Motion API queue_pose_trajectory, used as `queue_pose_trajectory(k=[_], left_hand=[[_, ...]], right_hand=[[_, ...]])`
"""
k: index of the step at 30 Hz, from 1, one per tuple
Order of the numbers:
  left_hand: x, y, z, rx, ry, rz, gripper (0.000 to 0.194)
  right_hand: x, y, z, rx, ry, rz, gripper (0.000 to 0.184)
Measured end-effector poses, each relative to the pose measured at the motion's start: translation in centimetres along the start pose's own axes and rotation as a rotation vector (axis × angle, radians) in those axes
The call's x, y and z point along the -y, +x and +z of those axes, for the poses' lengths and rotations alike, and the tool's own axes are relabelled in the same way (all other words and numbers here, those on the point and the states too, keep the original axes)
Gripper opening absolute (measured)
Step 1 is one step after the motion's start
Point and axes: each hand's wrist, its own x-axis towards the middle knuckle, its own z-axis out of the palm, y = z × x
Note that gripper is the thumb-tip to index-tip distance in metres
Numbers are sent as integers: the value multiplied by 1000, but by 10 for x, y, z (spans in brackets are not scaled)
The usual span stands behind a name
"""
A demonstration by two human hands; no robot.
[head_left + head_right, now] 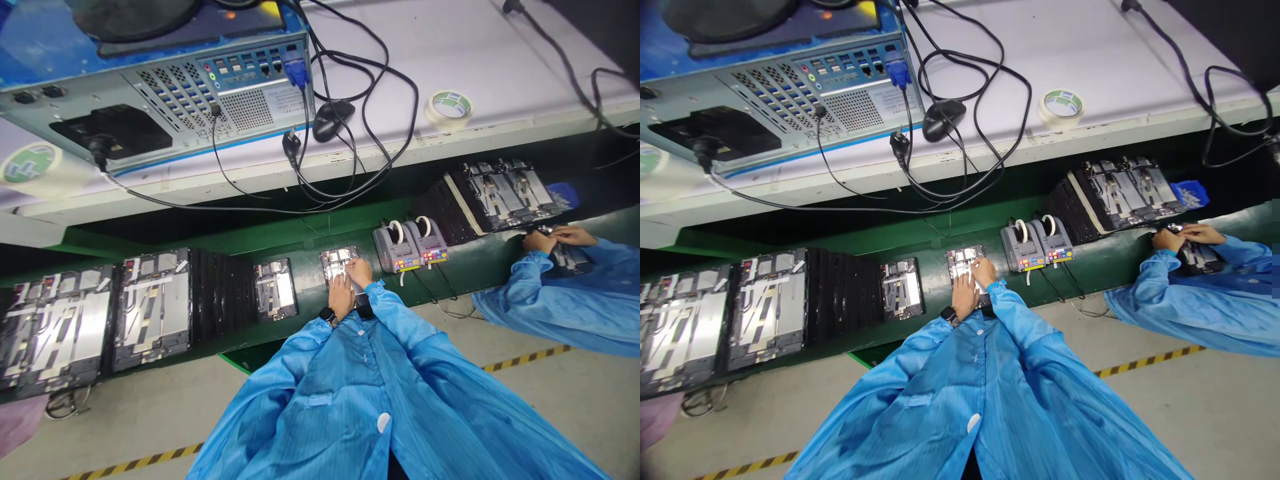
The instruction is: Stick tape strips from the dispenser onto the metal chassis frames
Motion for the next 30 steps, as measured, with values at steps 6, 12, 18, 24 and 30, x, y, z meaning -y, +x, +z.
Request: queue_pose_trajectory(k=[6,12,18,24,30], left_hand=[[-6,4,0,-21,-5,-55,62],[-8,5,-1,1,20,-66,59],[-7,5,0,12,23,-73,62],[-8,5,0,9,-2,-73,65],[-5,4,-5,22,-50,-60,65]], right_hand=[[5,-4,-3,-5,-31,25,19],[13,-4,-4,9,-64,67,19],[14,-3,-9,28,-111,76,17],[10,-3,-13,19,-139,55,32],[11,1,-14,43,-178,70,52]])
